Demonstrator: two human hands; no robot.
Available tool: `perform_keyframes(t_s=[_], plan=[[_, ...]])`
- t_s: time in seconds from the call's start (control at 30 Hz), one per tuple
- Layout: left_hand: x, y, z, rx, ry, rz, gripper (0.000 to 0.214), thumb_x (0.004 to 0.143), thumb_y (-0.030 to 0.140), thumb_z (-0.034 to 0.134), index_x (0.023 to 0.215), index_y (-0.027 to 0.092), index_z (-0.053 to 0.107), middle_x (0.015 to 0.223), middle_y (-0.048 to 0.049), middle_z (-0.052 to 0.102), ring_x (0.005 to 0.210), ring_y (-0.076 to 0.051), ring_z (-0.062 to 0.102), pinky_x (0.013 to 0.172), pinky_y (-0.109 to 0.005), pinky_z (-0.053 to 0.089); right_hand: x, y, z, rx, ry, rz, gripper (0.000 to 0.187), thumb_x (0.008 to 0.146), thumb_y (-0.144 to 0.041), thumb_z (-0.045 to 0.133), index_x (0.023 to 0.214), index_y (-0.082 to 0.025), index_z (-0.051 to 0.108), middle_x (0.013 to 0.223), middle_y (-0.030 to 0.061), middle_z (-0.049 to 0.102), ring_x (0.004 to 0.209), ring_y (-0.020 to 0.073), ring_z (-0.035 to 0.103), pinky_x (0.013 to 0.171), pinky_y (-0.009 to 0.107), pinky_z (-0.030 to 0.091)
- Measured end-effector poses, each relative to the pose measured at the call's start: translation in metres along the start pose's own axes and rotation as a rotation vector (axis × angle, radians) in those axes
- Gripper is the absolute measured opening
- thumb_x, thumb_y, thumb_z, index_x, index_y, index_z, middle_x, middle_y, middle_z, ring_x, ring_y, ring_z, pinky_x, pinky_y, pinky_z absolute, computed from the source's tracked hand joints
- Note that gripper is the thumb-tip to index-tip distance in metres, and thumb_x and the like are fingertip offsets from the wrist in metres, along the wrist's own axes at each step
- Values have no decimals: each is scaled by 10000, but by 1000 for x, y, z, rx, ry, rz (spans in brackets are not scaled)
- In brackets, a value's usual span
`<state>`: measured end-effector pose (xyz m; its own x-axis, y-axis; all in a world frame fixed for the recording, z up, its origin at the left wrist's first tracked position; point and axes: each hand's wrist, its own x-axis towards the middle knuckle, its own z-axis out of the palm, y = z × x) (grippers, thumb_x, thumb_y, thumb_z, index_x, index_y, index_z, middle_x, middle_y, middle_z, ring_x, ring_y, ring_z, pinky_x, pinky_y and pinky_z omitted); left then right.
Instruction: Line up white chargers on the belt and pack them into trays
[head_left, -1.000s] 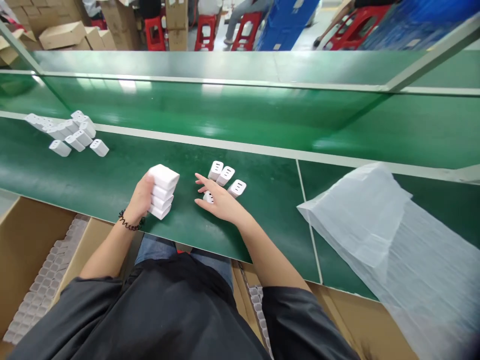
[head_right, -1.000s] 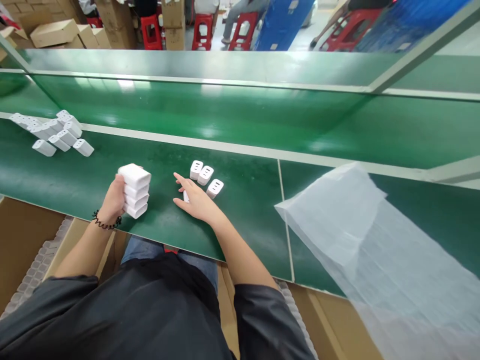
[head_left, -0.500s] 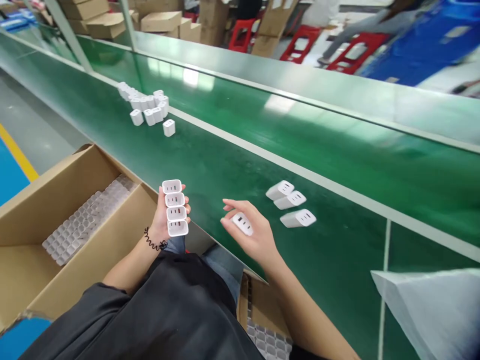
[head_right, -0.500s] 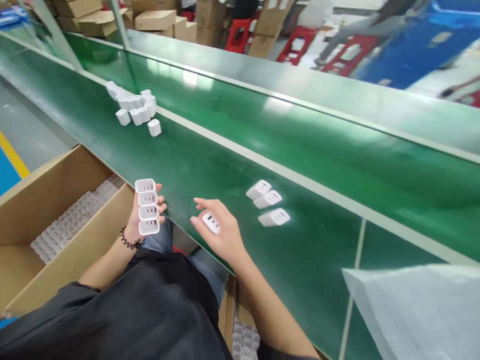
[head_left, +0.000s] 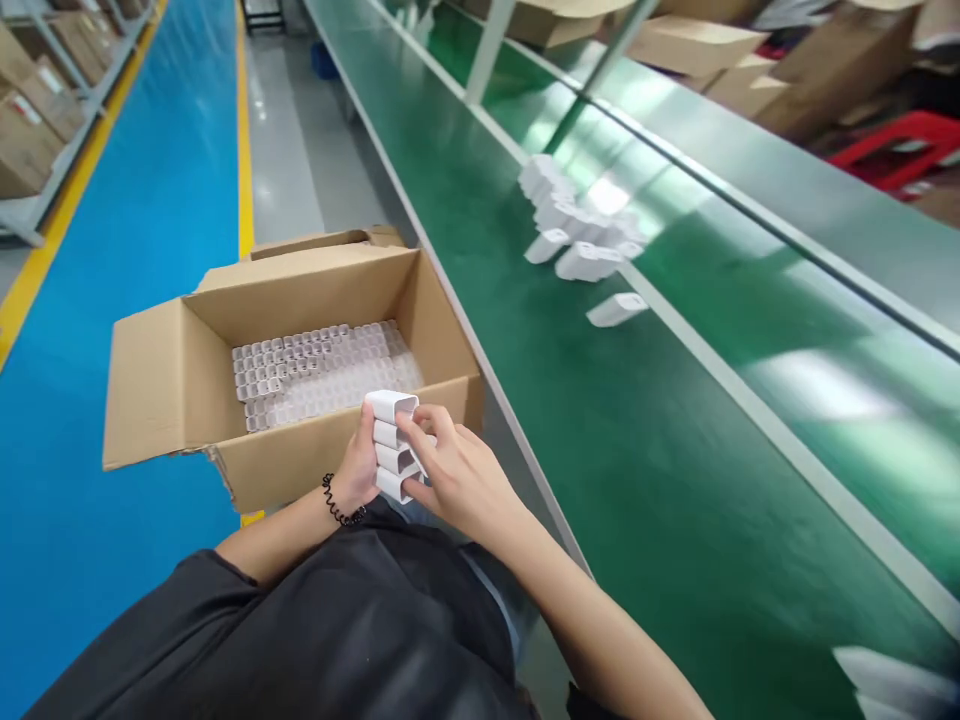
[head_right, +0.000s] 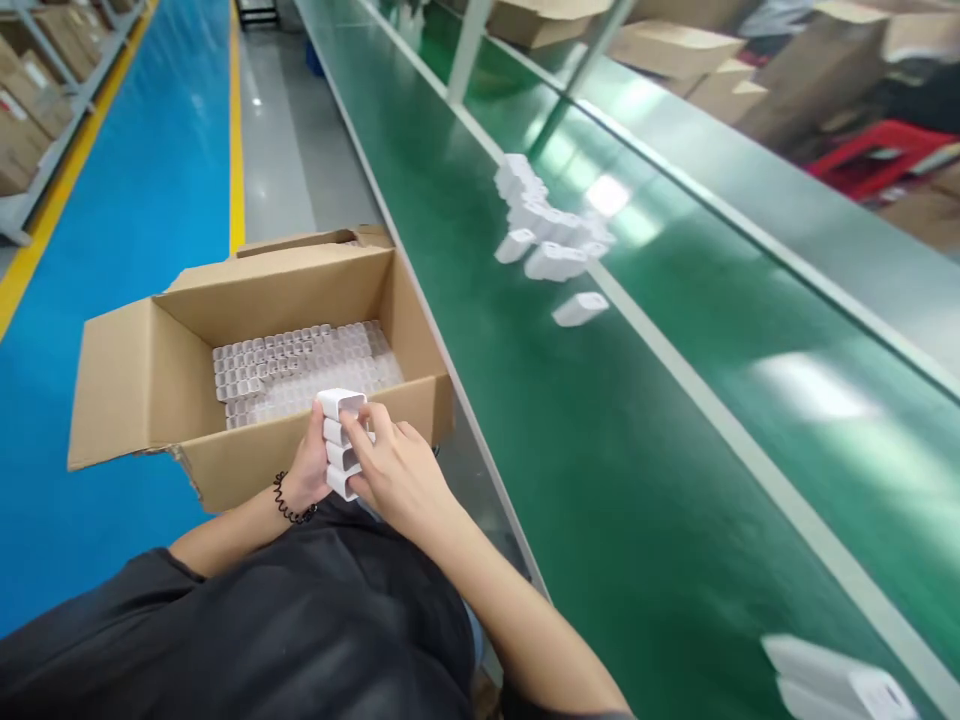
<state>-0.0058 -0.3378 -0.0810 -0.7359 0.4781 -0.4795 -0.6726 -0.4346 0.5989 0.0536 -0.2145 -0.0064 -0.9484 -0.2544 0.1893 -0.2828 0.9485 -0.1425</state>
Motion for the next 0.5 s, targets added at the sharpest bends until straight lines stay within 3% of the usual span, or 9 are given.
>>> perform_keyframes(t_s=[0.13, 0.2, 0.27, 0.3, 0.33, 0.4, 0.5], plan=[[13, 28, -27, 54, 13, 80, 774, 827, 817, 476, 1124, 129, 672, 987, -126, 757, 912, -259, 727, 802, -350, 584, 53, 3, 12, 52, -77, -174, 566, 734, -172, 658, 1257, -173, 443, 1122, 127, 560, 790, 224, 611, 693, 357, 535], [17, 49, -50, 91, 12, 126, 738, 850, 772, 504, 1209, 142, 640, 1130, -131, 728, 1042, -262, 695, 876, -351, 563, 80, 13, 15, 53, -124, -235, 592, 740, -190, 671, 1281, -181, 431, 1126, 119, 551, 809, 227, 610, 706, 357, 530], [14, 74, -83, 336, 70, 271, 624, 889, 656, 563, 1297, 184, 590, 1270, -105, 674, 1165, -234, 638, 942, -321, 527, 111, 30, 24, 3, -186, -248, 599, 744, -202, 690, 1290, -179, 445, 1153, 123, 541, 817, 228, 614, 710, 354, 522], [10, 86, -102, 721, 128, 439, 578, 953, 609, 478, 1350, 195, 548, 1308, -93, 652, 1196, -205, 617, 966, -302, 509, 128, 40, 32, -41, -234, -252, 595, 748, -203, 695, 1293, -175, 458, 1172, 132, 536, 815, 227, 616, 708, 353, 516], [5, 98, -123, 1173, 271, 606, 548, 992, 590, 373, 1343, 208, 550, 1292, -83, 660, 1153, -197, 631, 945, -312, 516, 146, 49, 44, -88, -296, -265, 596, 754, -197, 697, 1303, -168, 468, 1195, 143, 531, 814, 225, 620, 716, 354, 510], [-7, 116, -159, 1385, 430, 640, 466, 972, 548, 454, 1210, 196, 644, 1186, -99, 701, 1114, -245, 632, 977, -373, 477, 181, 62, 78, -165, -458, -351, 632, 765, -159, 693, 1355, -157, 465, 1232, 167, 528, 823, 219, 634, 746, 361, 502], [-18, 122, -192, 1566, 553, 589, 389, 974, 492, 471, 1028, 195, 717, 975, -86, 751, 926, -255, 681, 799, -345, 482, 227, 62, 149, -146, -584, -499, 638, 763, -100, 713, 1361, -192, 509, 1237, 149, 567, 864, 208, 665, 807, 358, 504]])
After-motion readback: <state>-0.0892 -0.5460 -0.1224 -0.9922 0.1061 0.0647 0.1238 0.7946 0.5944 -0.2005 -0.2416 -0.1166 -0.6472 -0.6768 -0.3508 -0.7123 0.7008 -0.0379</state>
